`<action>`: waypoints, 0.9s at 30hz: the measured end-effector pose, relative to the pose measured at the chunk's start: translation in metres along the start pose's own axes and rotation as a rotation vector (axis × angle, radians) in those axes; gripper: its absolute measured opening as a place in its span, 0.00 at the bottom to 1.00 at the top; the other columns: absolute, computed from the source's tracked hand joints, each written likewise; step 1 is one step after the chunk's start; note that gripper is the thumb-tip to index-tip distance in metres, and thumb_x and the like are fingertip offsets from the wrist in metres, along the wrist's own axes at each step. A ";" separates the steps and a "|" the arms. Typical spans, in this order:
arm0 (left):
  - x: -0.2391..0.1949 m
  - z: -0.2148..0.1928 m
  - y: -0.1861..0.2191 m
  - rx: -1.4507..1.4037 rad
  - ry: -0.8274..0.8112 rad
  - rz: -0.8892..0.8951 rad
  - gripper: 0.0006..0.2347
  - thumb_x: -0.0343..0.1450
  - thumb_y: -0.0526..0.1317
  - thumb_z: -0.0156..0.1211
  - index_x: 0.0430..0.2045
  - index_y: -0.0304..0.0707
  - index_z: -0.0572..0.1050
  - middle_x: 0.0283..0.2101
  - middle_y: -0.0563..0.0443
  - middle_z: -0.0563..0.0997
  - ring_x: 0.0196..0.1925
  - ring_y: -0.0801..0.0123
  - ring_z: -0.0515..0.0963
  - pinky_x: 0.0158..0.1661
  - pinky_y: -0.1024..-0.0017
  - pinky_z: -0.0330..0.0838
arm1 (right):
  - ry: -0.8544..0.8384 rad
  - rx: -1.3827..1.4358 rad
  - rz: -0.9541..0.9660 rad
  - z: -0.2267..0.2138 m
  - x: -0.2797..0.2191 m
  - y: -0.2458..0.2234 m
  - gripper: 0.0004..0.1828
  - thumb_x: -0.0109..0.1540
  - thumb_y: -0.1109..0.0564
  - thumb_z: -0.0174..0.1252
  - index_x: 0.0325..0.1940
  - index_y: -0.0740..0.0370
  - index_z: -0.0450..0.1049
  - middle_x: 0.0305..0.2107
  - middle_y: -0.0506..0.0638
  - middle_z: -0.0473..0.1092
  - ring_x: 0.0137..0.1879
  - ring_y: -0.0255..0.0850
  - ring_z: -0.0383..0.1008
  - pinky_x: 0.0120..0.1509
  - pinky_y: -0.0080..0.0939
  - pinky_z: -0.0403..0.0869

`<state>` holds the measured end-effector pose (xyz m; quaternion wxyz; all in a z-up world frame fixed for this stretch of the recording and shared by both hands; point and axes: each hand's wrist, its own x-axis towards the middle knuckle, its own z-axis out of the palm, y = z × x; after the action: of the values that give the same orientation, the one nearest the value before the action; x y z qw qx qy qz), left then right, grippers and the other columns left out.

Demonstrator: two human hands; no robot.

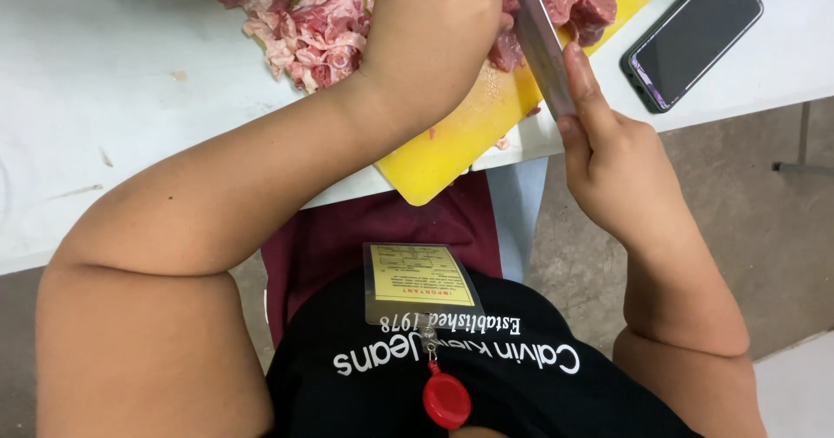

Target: The person cuts raw meat into smaller pieces using a knife on a yellow cutting board. They handle the meat with both hands, separating and arranging the pieces on the board.

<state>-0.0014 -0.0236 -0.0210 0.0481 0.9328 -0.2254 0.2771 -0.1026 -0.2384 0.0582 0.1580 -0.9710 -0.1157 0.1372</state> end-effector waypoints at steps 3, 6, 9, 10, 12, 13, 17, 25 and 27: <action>-0.002 -0.003 -0.001 -0.063 -0.057 -0.019 0.19 0.65 0.57 0.74 0.34 0.47 0.73 0.28 0.57 0.77 0.26 0.66 0.78 0.21 0.68 0.68 | -0.024 -0.039 0.007 -0.006 0.008 -0.005 0.36 0.74 0.61 0.47 0.86 0.48 0.45 0.25 0.66 0.71 0.27 0.65 0.69 0.32 0.59 0.64; 0.000 -0.006 0.000 -0.088 -0.064 -0.016 0.15 0.56 0.32 0.64 0.34 0.49 0.73 0.28 0.56 0.77 0.25 0.63 0.78 0.20 0.67 0.69 | -0.035 -0.090 0.003 -0.020 0.030 -0.022 0.35 0.74 0.62 0.44 0.85 0.51 0.45 0.25 0.73 0.69 0.28 0.74 0.66 0.32 0.62 0.62; -0.003 -0.008 -0.001 -0.166 -0.070 0.006 0.17 0.67 0.50 0.73 0.40 0.42 0.76 0.40 0.49 0.78 0.39 0.60 0.79 0.35 0.66 0.74 | -0.074 -0.059 0.016 -0.019 0.044 -0.028 0.35 0.74 0.60 0.43 0.85 0.45 0.43 0.22 0.72 0.67 0.27 0.75 0.65 0.33 0.62 0.63; -0.003 -0.007 -0.001 -0.128 -0.028 0.008 0.11 0.63 0.42 0.67 0.35 0.44 0.74 0.36 0.50 0.77 0.34 0.61 0.78 0.30 0.67 0.72 | -0.050 -0.082 -0.010 -0.015 0.043 -0.026 0.36 0.74 0.60 0.44 0.86 0.47 0.43 0.24 0.72 0.69 0.28 0.74 0.66 0.33 0.63 0.64; -0.004 -0.006 -0.001 -0.091 0.003 0.013 0.09 0.60 0.35 0.62 0.31 0.46 0.73 0.31 0.50 0.76 0.29 0.62 0.77 0.26 0.68 0.71 | -0.034 -0.098 -0.034 -0.006 0.034 -0.021 0.36 0.74 0.61 0.45 0.86 0.49 0.42 0.26 0.72 0.70 0.30 0.74 0.68 0.34 0.64 0.65; -0.004 -0.004 0.000 -0.041 0.020 0.018 0.10 0.59 0.35 0.62 0.30 0.47 0.72 0.29 0.53 0.75 0.26 0.64 0.76 0.23 0.68 0.69 | -0.046 -0.099 -0.025 -0.003 0.026 -0.017 0.36 0.75 0.60 0.45 0.86 0.51 0.43 0.25 0.71 0.69 0.28 0.72 0.68 0.32 0.63 0.63; -0.004 -0.006 -0.002 0.026 0.013 0.052 0.12 0.58 0.32 0.63 0.31 0.49 0.71 0.27 0.57 0.73 0.23 0.68 0.74 0.19 0.72 0.65 | -0.123 -0.101 0.078 0.001 -0.001 -0.009 0.36 0.74 0.57 0.46 0.86 0.49 0.45 0.22 0.65 0.69 0.25 0.71 0.66 0.31 0.62 0.63; -0.014 -0.005 0.006 -0.147 0.068 0.067 0.10 0.60 0.31 0.63 0.33 0.43 0.74 0.33 0.52 0.76 0.32 0.63 0.78 0.27 0.68 0.73 | -0.164 -0.161 0.095 -0.014 0.020 -0.030 0.36 0.74 0.54 0.45 0.86 0.47 0.43 0.22 0.73 0.70 0.28 0.74 0.70 0.29 0.65 0.65; -0.012 -0.005 0.003 -0.085 0.090 0.062 0.11 0.59 0.30 0.62 0.31 0.45 0.73 0.32 0.52 0.75 0.31 0.63 0.77 0.25 0.69 0.72 | -0.163 -0.143 0.100 -0.013 0.015 -0.029 0.36 0.74 0.54 0.45 0.86 0.46 0.43 0.23 0.72 0.70 0.29 0.73 0.70 0.30 0.65 0.65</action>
<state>-0.0143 -0.0204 -0.0238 0.0891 0.9091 -0.2633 0.3102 -0.0898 -0.2111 0.0762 0.0715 -0.9699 -0.0893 0.2150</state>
